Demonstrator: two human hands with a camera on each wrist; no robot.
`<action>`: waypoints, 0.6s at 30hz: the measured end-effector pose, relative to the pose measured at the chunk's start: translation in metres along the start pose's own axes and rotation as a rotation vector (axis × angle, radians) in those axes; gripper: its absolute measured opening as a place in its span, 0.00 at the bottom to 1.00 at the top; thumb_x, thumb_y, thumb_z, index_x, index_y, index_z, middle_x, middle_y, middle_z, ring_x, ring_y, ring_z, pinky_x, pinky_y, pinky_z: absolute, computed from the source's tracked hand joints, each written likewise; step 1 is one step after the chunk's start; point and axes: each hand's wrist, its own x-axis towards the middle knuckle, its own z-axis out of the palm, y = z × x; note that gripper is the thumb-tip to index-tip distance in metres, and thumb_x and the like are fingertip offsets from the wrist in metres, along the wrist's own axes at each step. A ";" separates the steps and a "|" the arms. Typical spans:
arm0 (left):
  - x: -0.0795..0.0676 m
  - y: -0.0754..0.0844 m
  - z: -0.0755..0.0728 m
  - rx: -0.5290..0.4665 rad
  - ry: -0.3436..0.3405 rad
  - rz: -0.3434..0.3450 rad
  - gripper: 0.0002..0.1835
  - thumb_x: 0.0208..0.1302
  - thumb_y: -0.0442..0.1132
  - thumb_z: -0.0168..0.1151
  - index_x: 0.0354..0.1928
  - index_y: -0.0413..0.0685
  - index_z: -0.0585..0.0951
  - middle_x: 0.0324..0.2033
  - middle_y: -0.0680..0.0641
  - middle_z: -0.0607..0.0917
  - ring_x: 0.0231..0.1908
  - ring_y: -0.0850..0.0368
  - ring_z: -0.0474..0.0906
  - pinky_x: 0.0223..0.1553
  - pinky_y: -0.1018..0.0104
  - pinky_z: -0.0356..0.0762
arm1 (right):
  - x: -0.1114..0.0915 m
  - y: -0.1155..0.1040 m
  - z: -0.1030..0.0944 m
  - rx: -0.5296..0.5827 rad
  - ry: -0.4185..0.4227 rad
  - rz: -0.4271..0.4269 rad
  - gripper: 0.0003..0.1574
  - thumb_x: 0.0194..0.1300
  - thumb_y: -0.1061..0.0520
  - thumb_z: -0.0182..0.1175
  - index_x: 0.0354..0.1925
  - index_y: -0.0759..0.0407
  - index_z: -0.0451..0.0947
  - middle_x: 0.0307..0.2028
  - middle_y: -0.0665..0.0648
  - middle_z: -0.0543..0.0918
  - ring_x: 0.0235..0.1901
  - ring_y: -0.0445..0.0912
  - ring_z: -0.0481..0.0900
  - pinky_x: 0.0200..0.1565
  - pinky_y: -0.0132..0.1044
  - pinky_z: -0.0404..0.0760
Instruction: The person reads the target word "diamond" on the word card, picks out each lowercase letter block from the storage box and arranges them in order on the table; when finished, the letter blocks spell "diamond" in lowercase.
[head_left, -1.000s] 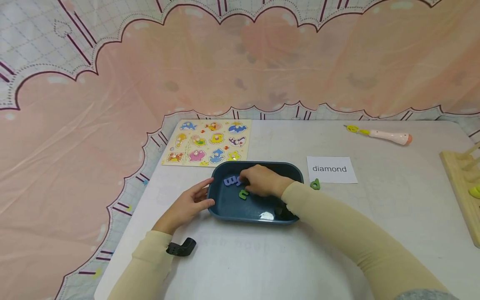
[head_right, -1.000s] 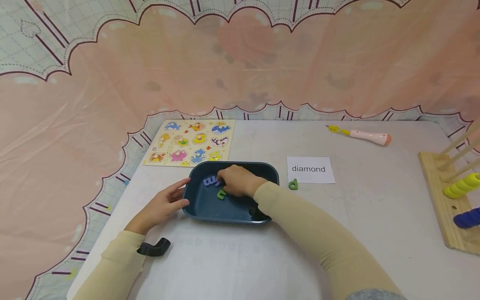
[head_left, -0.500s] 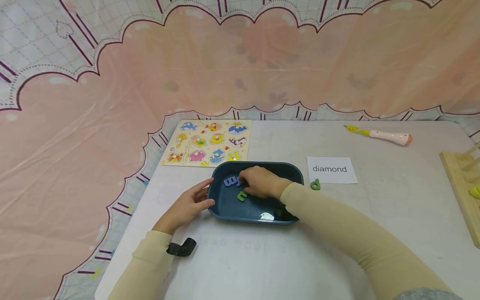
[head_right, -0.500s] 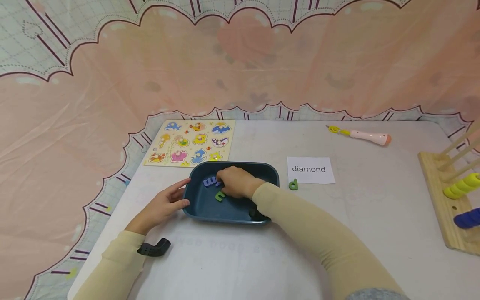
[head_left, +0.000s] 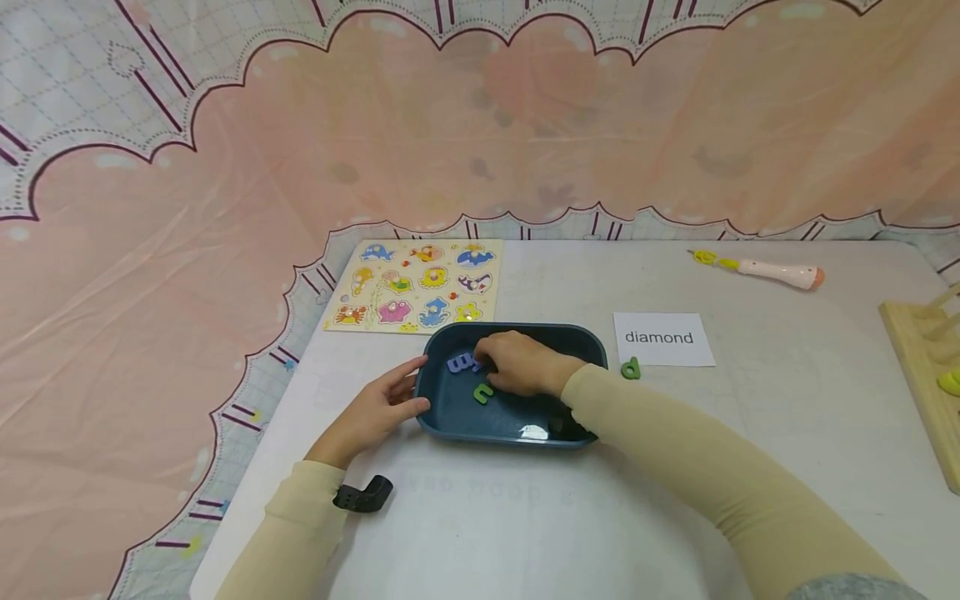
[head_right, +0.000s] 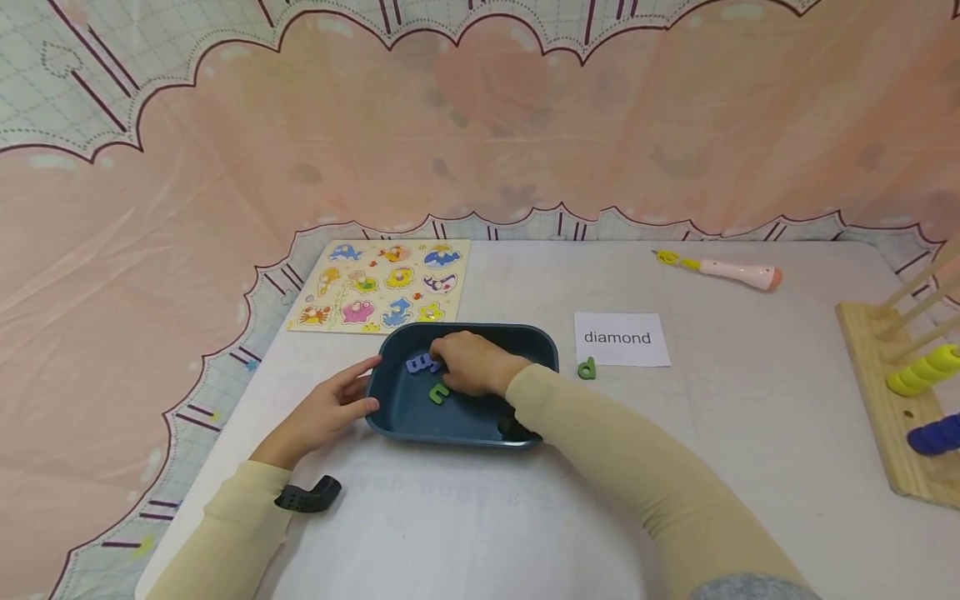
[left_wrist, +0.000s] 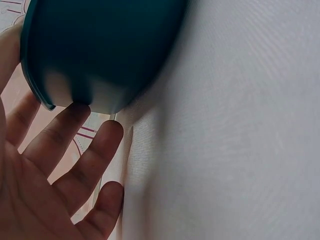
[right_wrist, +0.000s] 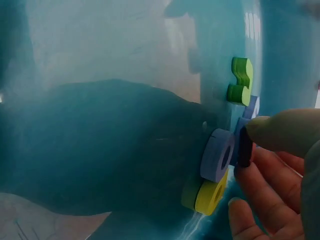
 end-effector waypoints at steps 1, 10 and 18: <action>0.000 0.000 0.000 0.000 0.000 -0.001 0.38 0.70 0.44 0.65 0.78 0.54 0.60 0.69 0.35 0.69 0.67 0.38 0.68 0.62 0.45 0.69 | 0.000 0.000 0.000 0.002 0.005 -0.002 0.20 0.69 0.59 0.62 0.58 0.60 0.77 0.54 0.57 0.82 0.55 0.48 0.77 0.62 0.43 0.74; 0.000 0.001 -0.002 0.003 -0.007 0.006 0.39 0.70 0.45 0.65 0.78 0.53 0.60 0.69 0.34 0.68 0.67 0.37 0.67 0.63 0.44 0.68 | -0.002 -0.001 -0.004 0.030 0.051 -0.001 0.18 0.69 0.57 0.63 0.56 0.60 0.78 0.50 0.55 0.83 0.47 0.46 0.78 0.58 0.41 0.76; -0.001 0.001 -0.002 -0.002 -0.004 0.005 0.39 0.69 0.44 0.65 0.78 0.52 0.60 0.69 0.33 0.68 0.68 0.36 0.66 0.62 0.44 0.69 | -0.010 -0.002 -0.013 0.050 0.086 0.000 0.17 0.68 0.59 0.63 0.55 0.60 0.79 0.50 0.55 0.83 0.47 0.46 0.78 0.57 0.41 0.77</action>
